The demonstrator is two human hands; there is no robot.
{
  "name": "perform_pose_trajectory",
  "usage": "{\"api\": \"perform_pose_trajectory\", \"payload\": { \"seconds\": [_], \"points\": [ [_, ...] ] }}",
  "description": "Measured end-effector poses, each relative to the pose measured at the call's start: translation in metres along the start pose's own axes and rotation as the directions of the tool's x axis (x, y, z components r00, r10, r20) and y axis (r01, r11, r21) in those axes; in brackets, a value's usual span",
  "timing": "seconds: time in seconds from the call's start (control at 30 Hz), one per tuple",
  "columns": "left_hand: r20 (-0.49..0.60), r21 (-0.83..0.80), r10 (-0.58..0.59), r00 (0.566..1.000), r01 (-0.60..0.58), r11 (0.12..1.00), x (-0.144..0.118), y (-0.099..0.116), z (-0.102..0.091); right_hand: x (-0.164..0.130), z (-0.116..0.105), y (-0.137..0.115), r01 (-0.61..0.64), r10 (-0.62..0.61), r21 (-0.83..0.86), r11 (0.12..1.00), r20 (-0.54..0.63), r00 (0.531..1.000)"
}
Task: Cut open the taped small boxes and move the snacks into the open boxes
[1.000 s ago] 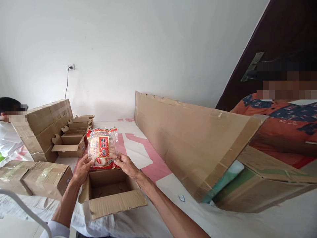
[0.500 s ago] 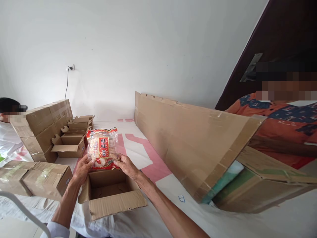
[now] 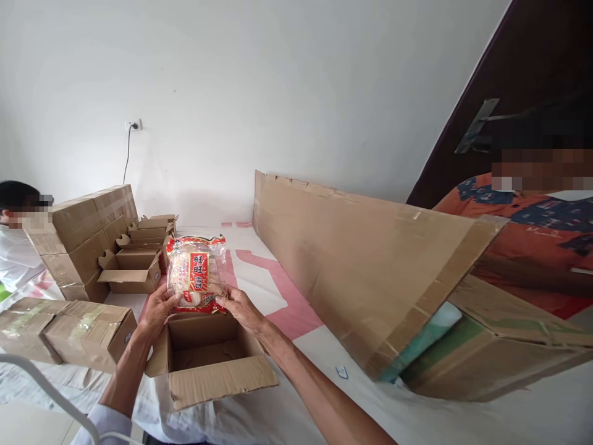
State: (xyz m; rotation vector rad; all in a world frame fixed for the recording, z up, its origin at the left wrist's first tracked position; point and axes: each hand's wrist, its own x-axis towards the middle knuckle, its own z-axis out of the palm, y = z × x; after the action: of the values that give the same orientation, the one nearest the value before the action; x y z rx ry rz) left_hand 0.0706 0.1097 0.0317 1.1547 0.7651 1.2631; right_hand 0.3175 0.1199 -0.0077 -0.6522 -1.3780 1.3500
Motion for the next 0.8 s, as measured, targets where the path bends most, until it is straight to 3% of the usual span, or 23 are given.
{"api": "perform_pose_trajectory", "payload": {
  "seconds": [0.17,0.33,0.8],
  "points": [
    [0.031,0.066,0.029,0.999,-0.031,0.997,0.030,0.019,0.004,0.028,-0.010,-0.014,-0.012,0.014,0.054,0.998,-0.032,0.999],
    [0.031,0.138,0.035,0.999,-0.038,0.990,0.054,0.033,0.002,0.060,-0.022,-0.034,-0.032,0.030,0.109,0.994,0.017,0.999],
    [-0.002,0.183,-0.029,1.000,0.029,0.983,0.058,0.024,-0.008,0.069,-0.033,-0.029,-0.106,0.103,0.029,0.994,0.089,0.991]
  ]
}}
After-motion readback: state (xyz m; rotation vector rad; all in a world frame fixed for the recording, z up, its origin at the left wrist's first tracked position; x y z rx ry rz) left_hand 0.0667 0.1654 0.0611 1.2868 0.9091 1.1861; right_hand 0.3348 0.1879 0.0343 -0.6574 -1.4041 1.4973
